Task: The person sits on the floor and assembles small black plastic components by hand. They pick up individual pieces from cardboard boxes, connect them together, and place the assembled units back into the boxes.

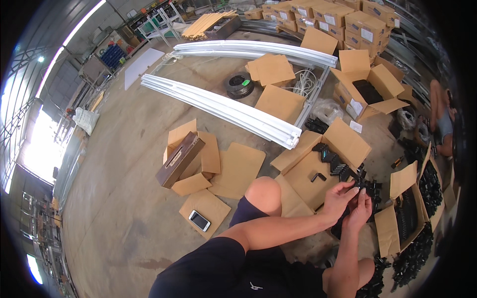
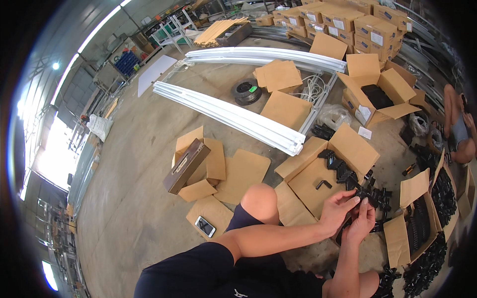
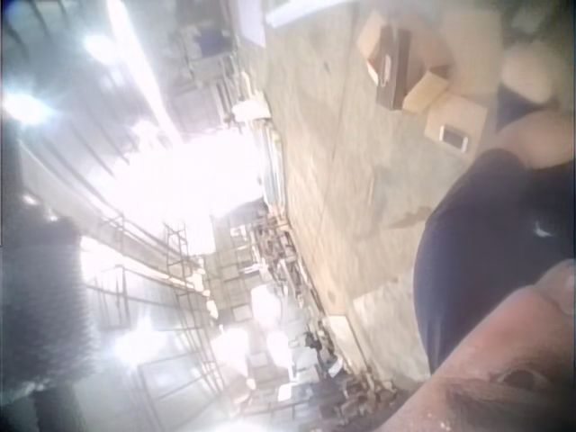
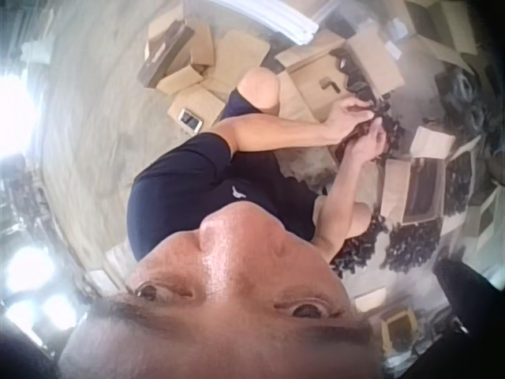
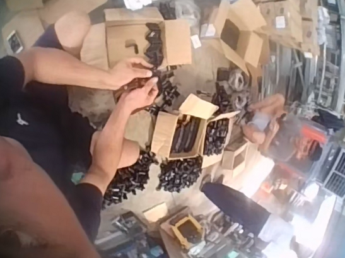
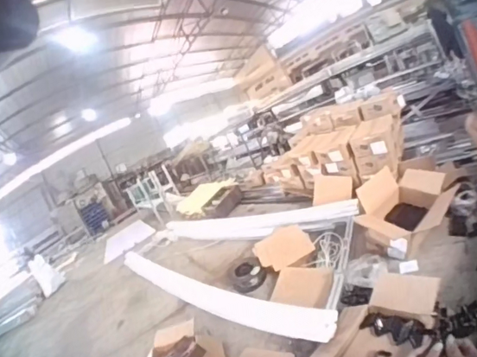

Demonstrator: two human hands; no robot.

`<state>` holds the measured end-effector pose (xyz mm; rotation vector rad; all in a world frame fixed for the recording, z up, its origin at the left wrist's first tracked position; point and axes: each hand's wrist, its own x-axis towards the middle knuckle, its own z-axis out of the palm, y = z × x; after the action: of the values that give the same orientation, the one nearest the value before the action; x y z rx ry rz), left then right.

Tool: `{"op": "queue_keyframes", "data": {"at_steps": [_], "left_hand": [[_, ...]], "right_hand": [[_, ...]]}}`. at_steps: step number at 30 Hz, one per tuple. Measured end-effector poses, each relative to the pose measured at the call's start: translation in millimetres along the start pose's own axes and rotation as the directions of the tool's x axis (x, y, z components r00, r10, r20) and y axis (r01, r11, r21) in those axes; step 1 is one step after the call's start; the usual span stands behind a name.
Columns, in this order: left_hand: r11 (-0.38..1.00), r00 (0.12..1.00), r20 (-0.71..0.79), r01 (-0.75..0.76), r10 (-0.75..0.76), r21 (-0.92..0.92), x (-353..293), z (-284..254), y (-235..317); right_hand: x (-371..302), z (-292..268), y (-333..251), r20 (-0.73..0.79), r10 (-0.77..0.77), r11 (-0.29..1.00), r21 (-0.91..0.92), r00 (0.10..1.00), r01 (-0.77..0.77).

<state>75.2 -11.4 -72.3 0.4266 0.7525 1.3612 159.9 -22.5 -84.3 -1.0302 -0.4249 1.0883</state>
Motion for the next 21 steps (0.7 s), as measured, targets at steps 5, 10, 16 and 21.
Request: {"op": "queue_keyframes", "data": {"at_steps": [5,10,16,21], "left_hand": [[1.0,1.0,-0.007,0.007,-0.007,0.024,-4,-2,0],[1.0,1.0,0.009,0.027,-0.027,0.001,-5,-3,6],[0.999,1.0,0.019,0.008,-0.007,-0.036,-7,-2,4],[0.999,1.0,0.014,0.026,-0.026,-0.024,-7,-3,5]], "right_hand": [[-3,2,3,-0.027,-0.021,0.999,-0.029,0.999,0.02],[-10,14,-1,-0.035,-0.021,1.0,-0.008,0.999,0.02],[-7,8,0,-0.014,-0.019,1.0,0.001,1.0,0.019],[-11,19,-5,-0.065,-0.032,0.999,-0.025,0.997,0.03]]}}
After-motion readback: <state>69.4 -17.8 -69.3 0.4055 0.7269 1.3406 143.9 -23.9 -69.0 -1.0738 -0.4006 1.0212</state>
